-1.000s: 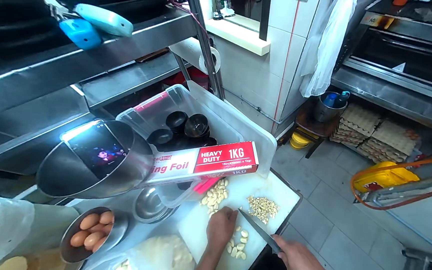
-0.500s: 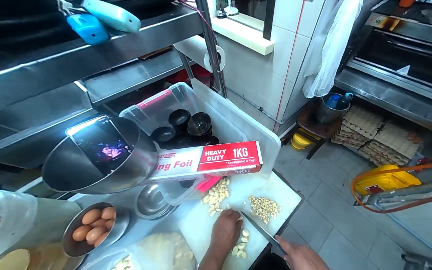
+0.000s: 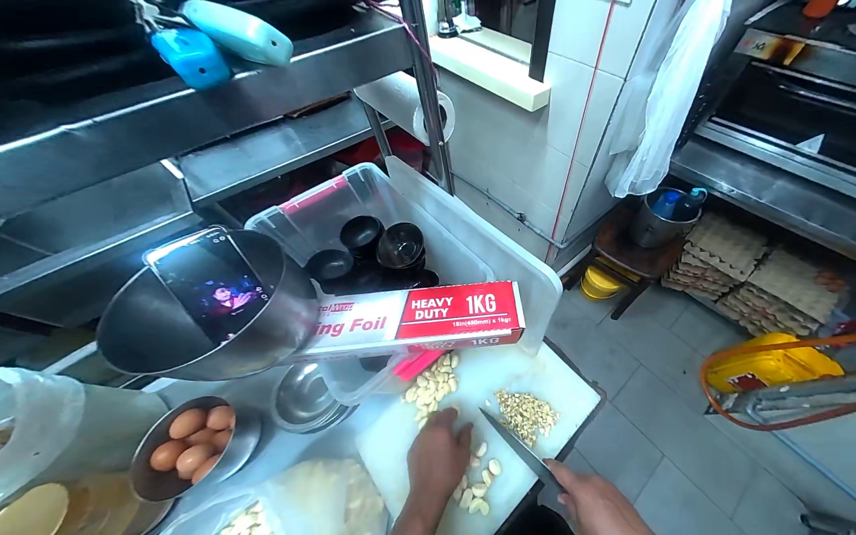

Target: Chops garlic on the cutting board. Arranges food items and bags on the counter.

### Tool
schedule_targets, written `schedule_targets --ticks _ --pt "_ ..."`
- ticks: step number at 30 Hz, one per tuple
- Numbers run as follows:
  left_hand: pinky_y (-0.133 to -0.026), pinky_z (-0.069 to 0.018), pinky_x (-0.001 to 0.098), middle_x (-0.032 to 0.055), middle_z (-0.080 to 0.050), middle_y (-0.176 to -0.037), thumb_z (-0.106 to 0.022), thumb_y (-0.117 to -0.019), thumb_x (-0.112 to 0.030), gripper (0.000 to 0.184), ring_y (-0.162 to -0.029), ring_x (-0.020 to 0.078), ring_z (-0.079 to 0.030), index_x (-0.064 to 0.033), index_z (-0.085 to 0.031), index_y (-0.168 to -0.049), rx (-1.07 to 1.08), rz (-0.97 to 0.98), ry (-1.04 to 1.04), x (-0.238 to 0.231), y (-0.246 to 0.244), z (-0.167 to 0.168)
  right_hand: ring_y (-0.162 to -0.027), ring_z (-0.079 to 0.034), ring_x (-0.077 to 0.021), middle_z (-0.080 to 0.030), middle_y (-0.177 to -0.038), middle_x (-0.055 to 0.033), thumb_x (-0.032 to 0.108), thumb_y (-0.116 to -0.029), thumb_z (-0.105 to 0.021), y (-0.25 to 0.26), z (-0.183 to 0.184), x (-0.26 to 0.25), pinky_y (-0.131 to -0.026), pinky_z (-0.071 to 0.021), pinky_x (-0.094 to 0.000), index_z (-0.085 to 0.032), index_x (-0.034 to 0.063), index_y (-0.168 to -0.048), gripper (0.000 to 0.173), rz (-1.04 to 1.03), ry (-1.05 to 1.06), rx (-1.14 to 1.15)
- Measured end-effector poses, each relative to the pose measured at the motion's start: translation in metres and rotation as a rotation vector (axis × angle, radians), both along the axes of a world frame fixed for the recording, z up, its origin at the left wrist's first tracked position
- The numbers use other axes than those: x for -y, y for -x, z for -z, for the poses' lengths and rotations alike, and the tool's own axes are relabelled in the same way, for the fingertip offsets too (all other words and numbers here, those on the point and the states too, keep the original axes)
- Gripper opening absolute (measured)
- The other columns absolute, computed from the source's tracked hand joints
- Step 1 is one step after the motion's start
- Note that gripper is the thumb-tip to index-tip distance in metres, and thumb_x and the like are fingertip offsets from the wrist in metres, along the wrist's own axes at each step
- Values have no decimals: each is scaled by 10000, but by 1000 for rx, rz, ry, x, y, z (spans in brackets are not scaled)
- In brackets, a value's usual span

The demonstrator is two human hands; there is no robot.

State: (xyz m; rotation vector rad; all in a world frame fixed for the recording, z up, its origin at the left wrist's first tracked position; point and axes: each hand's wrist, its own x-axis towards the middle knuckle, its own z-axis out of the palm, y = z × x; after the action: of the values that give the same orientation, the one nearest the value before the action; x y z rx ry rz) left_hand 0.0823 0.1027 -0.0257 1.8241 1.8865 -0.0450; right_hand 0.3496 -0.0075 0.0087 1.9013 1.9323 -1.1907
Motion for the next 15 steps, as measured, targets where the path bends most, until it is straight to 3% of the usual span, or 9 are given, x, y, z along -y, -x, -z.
schedule_targets --ticks 2,5,8,11,13,15 --pt "-813 -618 474 45 -710 -1166 -562 -991 -521 440 -980 228 -725 -198 -695 -1259 -77 -41 -46 -10 0 3 -980 -735 -361 -750 -1079 -142 313 -1068 -494 -1 3 2 -853 -587 -588 -418 314 -1569 506 6 3 -1" --pt "-840 -620 457 21 -691 -1218 -566 -1001 -385 320 -1038 209 -714 -218 -704 -1237 -79 39 -6 -16 -4 8 -980 -736 -353 -752 -1076 -133 310 -1063 -504 -1 4 3 -850 -587 -587 -432 316 -1559 502 11 -2 -4" --pt "-904 -604 410 -5 -688 -1218 -580 -991 -272 249 -1091 164 -689 -236 -735 -1183 65 174 9 -9 -8 14 -986 -737 -348 -752 -1081 -130 305 -1065 -495 -1 0 2 -852 -587 -581 -435 315 -1556 495 10 -9 -2" --pt "-1010 -565 344 -40 -669 -1299 -565 -965 -127 334 -1213 106 -631 -271 -749 -1203 246 228 -100 2 -7 24 -986 -737 -349 -752 -1081 -129 298 -1063 -499 -2 0 3 -852 -588 -580 -444 311 -1551 491 6 -9 3" --pt "-970 -584 354 -44 -657 -1310 -618 -933 -217 361 -1176 103 -645 -281 -707 -1276 225 146 -113 6 -8 23 -995 -736 -348 -752 -1090 -127 298 -1061 -504 -3 1 4 -857 -587 -582 -450 308 -1546 488 7 -8 3" --pt "-906 -604 384 -52 -685 -1218 -650 -920 -427 361 -1090 111 -676 -272 -706 -1241 131 52 -71 9 -11 21 -998 -735 -345 -750 -1101 -123 297 -1062 -500 -3 3 6 -855 -589 -582 -443 305 -1551 493 8 -9 2"
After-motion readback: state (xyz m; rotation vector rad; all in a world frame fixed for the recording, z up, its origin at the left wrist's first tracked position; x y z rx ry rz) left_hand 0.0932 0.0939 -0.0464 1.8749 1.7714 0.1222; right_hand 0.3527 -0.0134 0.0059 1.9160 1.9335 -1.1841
